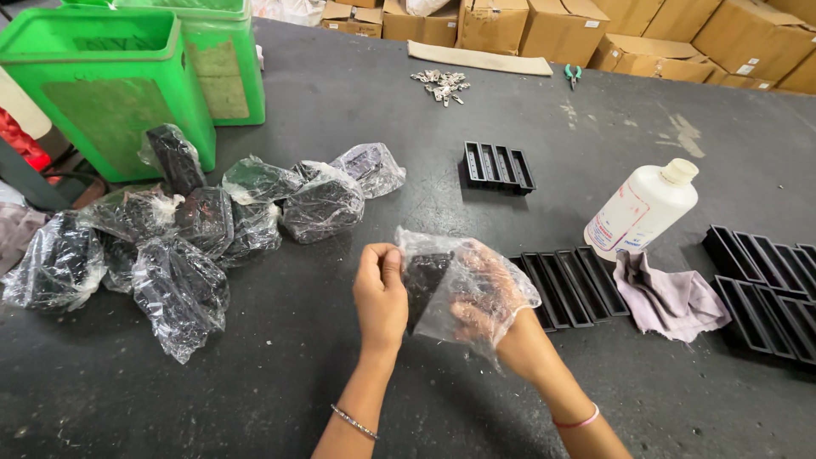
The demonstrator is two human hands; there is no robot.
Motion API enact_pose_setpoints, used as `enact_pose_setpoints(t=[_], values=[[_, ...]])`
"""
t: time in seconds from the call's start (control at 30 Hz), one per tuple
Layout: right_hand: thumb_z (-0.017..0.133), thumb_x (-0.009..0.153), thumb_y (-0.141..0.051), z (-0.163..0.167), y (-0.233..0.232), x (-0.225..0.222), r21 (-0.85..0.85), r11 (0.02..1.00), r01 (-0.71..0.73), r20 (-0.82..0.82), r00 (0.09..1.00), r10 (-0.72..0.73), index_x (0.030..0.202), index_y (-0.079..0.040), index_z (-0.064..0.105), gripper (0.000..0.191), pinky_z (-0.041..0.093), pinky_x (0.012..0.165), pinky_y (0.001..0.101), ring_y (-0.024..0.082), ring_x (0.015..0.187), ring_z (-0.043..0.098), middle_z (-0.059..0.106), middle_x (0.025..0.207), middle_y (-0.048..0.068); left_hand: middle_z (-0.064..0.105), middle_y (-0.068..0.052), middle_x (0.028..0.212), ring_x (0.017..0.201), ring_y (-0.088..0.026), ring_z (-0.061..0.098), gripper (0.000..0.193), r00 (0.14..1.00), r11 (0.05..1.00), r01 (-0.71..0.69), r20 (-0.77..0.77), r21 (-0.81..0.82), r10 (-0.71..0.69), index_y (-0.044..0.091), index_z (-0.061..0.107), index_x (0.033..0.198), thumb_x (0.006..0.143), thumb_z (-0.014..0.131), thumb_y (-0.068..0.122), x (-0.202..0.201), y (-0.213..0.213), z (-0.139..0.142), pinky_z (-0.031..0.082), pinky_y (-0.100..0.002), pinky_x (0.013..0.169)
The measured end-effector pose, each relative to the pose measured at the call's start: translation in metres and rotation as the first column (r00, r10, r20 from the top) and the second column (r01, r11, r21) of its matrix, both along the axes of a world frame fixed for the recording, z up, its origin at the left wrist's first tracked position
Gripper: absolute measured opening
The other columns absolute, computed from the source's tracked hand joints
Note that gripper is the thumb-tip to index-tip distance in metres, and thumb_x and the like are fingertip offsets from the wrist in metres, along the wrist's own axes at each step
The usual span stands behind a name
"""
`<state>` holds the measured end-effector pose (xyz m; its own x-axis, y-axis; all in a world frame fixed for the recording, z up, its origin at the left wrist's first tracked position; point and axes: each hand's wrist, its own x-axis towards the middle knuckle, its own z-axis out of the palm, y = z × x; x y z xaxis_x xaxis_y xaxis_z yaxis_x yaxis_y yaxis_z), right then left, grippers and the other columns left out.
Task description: The person unwraps black plastic parts from plastic bags and wipes them with a cloth. The person handles each part individually, wiping multiple surfaces before placing the cleaned parts on the table.
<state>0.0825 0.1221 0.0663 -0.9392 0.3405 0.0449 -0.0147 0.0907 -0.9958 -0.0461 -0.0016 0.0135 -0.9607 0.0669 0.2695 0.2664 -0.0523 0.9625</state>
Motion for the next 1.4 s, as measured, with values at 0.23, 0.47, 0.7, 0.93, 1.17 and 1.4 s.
enact_pose_setpoints(t=[0.23,0.47,0.7,0.93,1.17,1.4], values=[[0.077,0.081,-0.010,0.003,-0.004,0.001,0.098,0.994,0.056,0.020,0.998,-0.058,0.148,-0.013,0.045,0.074,0.063,0.060,0.0320,0.019,0.101,0.066,0.053,0.141,0.003,0.062,-0.003,0.091,0.082,-0.008,0.052,0.027,0.974,0.953,0.209,0.042,0.218,-0.223,0.003,0.063,0.105,0.105,0.064,0.030,0.004,0.000,0.008,0.046,-0.027,0.072],[0.089,0.077,-0.013,-0.012,0.000,0.012,0.613,0.774,0.161,-0.281,0.960,0.023,0.114,-0.003,0.066,0.044,0.055,0.087,0.0337,0.021,0.100,0.067,0.069,0.107,0.011,0.071,-0.004,0.080,0.074,-0.010,0.064,0.027,0.992,0.992,0.081,-0.085,-0.100,-0.090,0.005,0.072,0.094,0.095,0.069,0.031,0.001,-0.018,0.018,0.052,-0.029,0.070],[0.079,0.081,-0.016,-0.010,-0.023,0.052,0.345,0.927,0.147,0.001,0.988,-0.157,0.118,-0.004,0.057,0.045,0.059,0.086,0.0297,0.015,0.095,0.073,0.072,0.102,0.009,0.059,-0.004,0.103,0.095,-0.015,0.054,0.024,0.913,0.926,-0.360,-0.163,0.112,0.375,0.000,0.058,0.107,0.113,0.064,0.022,-0.037,-0.061,-0.002,0.046,-0.031,0.086],[0.069,0.092,-0.015,0.001,-0.025,0.084,0.480,0.875,0.065,0.100,0.987,-0.128,0.124,-0.009,0.065,0.033,0.060,0.080,0.0301,0.018,0.093,0.074,0.068,0.108,0.006,0.054,-0.002,0.104,0.096,-0.013,0.048,0.031,0.884,0.876,-0.412,-0.124,0.251,0.451,0.002,0.050,0.105,0.119,0.059,0.028,-0.059,-0.086,-0.024,0.044,-0.032,0.088],[0.081,0.082,-0.022,-0.018,-0.018,0.103,0.515,0.857,0.013,0.113,0.990,-0.083,0.131,-0.011,0.061,0.054,0.061,0.076,0.0334,0.023,0.092,0.075,0.069,0.112,0.011,0.065,-0.004,0.102,0.098,-0.012,0.059,0.028,0.910,0.876,-0.335,-0.122,0.347,0.396,0.005,0.047,0.109,0.119,0.054,0.030,-0.059,-0.085,-0.020,0.049,-0.030,0.094],[0.073,0.087,-0.026,-0.028,-0.015,0.096,0.680,0.733,0.030,0.351,0.864,-0.361,0.127,-0.017,0.060,0.043,0.053,0.055,0.0414,0.031,0.057,0.071,0.073,0.064,0.012,0.056,-0.002,0.096,0.088,-0.011,0.052,0.027,0.903,0.831,-0.401,0.016,0.386,0.429,0.005,0.046,0.105,0.116,0.053,0.029,-0.060,-0.091,-0.017,0.046,-0.029,0.081]])
